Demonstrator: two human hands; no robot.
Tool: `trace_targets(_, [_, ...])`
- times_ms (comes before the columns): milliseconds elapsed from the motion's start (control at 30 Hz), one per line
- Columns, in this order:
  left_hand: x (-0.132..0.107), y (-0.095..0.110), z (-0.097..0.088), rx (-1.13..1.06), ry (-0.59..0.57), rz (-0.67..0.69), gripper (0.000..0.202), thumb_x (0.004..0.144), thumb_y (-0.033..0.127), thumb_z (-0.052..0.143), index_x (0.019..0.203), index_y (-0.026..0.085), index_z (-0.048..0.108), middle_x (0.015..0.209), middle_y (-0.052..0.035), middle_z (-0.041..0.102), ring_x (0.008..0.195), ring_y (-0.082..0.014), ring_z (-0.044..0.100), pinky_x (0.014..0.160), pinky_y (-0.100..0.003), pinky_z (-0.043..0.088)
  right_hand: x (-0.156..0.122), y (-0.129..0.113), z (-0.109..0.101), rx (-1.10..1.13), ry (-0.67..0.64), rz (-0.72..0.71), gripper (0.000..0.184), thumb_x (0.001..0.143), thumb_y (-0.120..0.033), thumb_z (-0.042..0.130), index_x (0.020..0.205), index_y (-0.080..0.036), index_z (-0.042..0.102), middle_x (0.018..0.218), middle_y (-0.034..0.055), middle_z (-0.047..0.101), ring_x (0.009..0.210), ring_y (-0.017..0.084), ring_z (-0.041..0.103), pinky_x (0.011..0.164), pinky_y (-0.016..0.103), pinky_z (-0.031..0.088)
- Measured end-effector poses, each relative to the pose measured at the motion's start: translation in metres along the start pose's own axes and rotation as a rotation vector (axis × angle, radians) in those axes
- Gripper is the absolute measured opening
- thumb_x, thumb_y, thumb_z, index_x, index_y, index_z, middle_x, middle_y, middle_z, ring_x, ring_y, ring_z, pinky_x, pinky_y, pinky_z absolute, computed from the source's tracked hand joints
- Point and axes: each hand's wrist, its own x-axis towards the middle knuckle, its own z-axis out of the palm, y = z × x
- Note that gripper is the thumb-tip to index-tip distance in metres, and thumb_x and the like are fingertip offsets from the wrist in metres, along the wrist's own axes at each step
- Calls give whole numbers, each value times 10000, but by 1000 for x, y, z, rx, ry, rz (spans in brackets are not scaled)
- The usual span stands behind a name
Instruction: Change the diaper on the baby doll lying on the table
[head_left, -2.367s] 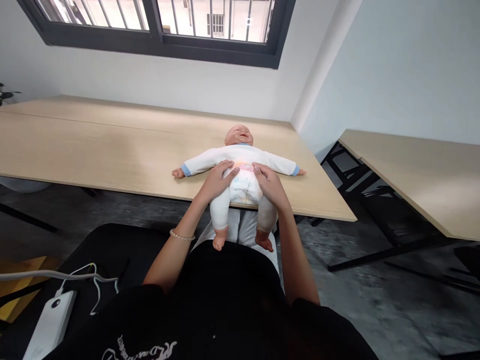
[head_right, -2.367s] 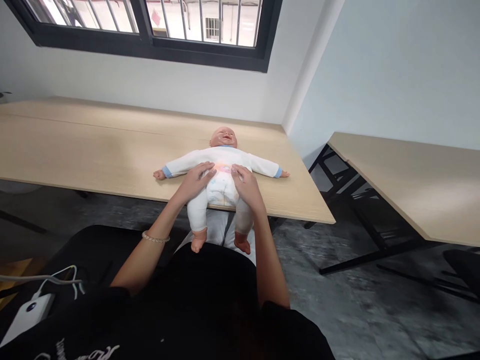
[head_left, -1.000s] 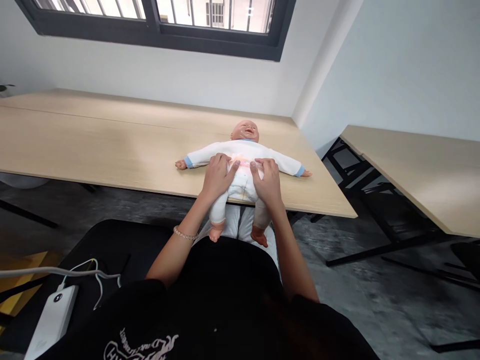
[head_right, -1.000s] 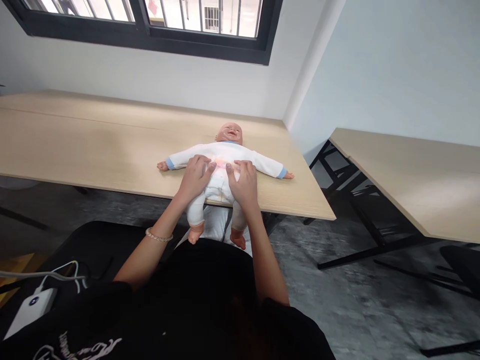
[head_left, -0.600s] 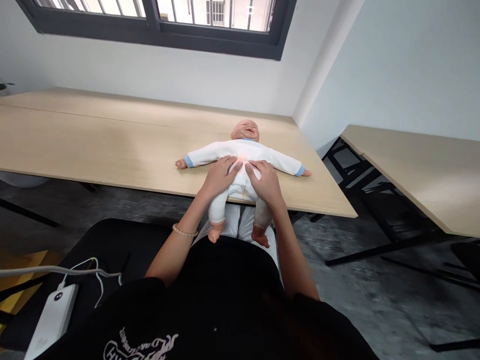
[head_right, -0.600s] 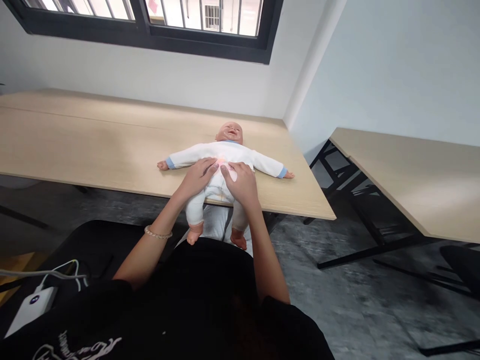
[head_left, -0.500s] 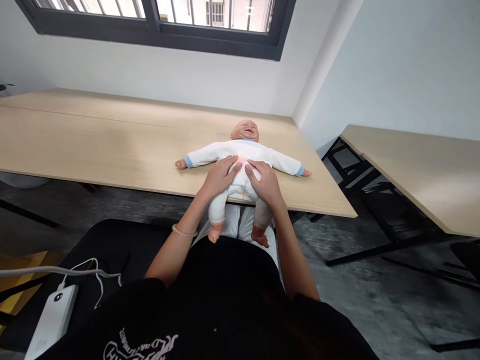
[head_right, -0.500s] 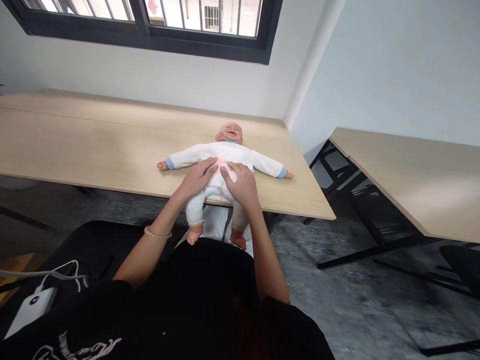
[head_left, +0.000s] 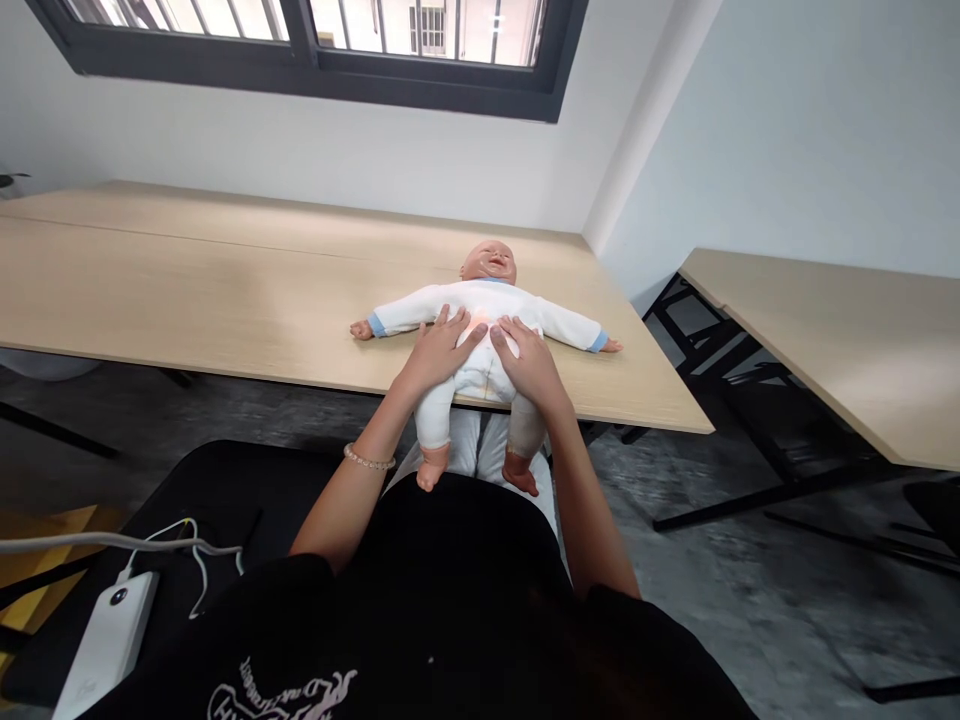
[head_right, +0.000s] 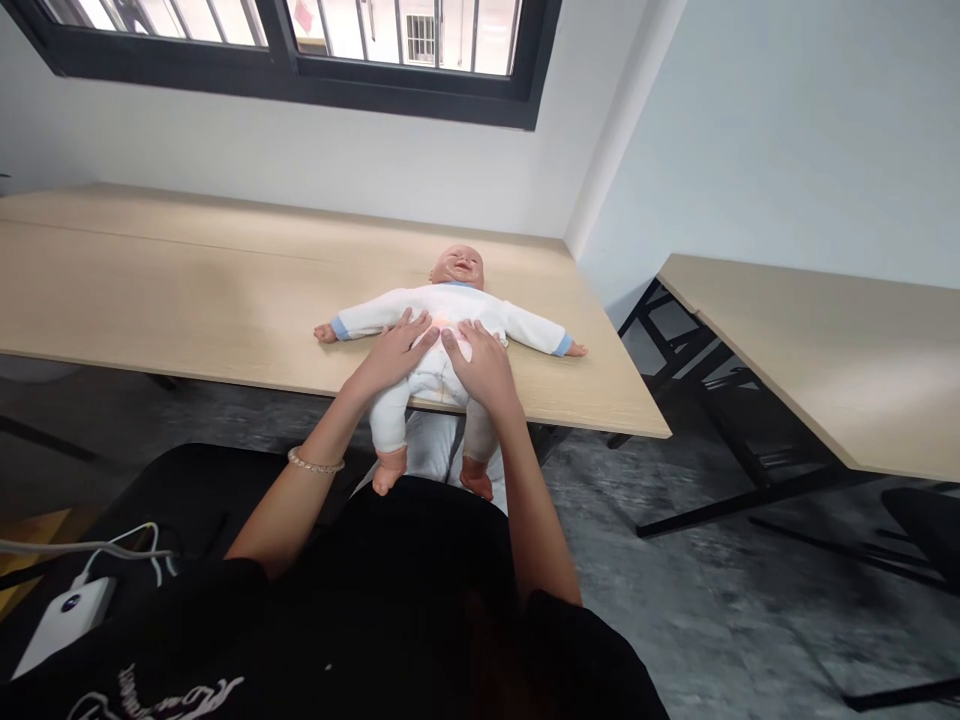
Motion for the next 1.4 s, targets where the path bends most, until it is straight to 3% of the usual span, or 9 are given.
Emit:
trace_targets(100, [1,-3,-4,-50,-33,-2,613,1029,621,334,1486,256,519,1616,-100,379,1576,-335,147,1231,-677,82,2,1,-4,10,-39,-3,717,1002,-718,309,1307,-178,669,1445,151,577,1464,333,423,1231,646,210])
trace_targets(200, [-2,-13,-8,-160,-28,8,590,1054,560,298,1497,233,507,1629,-85,355,1573,-299,165,1260,-578,183,-1,4,-13,91,-66,-12,724,1005,-720,288,1371,-198,631,1506,131,520,1484,304,398,1246,613,216])
trace_targets(300, [-12,-25,-9,-287,47,18,584,1066,494,267,1475,164,522,1614,-109,389,1549,-267,265,1271,-463,244,-12,9,-24,145,-2,14,736,1003,-716,304,1439,-187,571,1577,138,426,1511,285,352,1253,571,244])
trace_targets(367, [-21,-31,-9,-350,122,28,552,1053,483,326,1424,143,552,1580,-140,446,1507,-263,374,1255,-451,295,-23,10,-32,148,70,34,729,994,-705,356,1438,-166,564,1575,160,425,1501,288,368,1242,555,283])
trace_targets(533, [-55,-26,-7,-360,383,115,231,924,404,652,1000,186,654,1283,-131,655,1282,-250,602,1123,-430,470,-60,-1,-42,97,234,-23,444,924,-601,598,1079,-196,695,1353,147,627,1311,289,564,1164,520,402])
trace_targets(633, [-73,-14,-3,-264,368,147,171,877,347,737,851,204,646,1303,-113,609,1320,-261,559,1163,-448,422,-81,-11,-36,-17,223,-28,306,941,-513,607,925,-213,664,1275,141,647,1276,300,568,1133,538,413])
trace_targets(867, [-83,-6,12,-151,303,141,67,897,264,710,888,211,670,1533,-121,453,1468,-278,400,1222,-494,344,-102,-20,-9,-172,240,-45,200,979,-365,551,920,-196,642,1483,156,486,1392,319,427,1147,551,383])
trace_targets(1167, [-82,-6,13,-167,433,129,73,926,259,661,863,221,665,1344,-95,558,1310,-263,513,1175,-474,381,-96,-20,-7,-230,386,35,164,979,-301,539,925,-212,665,1383,144,561,1310,325,473,1122,568,397])
trace_targets(1400, [-87,-5,10,-129,392,125,80,939,281,649,883,228,670,1371,-90,537,1338,-265,480,1168,-466,391,-102,-18,-9,-249,302,-17,179,979,-340,561,926,-224,688,1474,124,512,1446,343,341,1161,605,338])
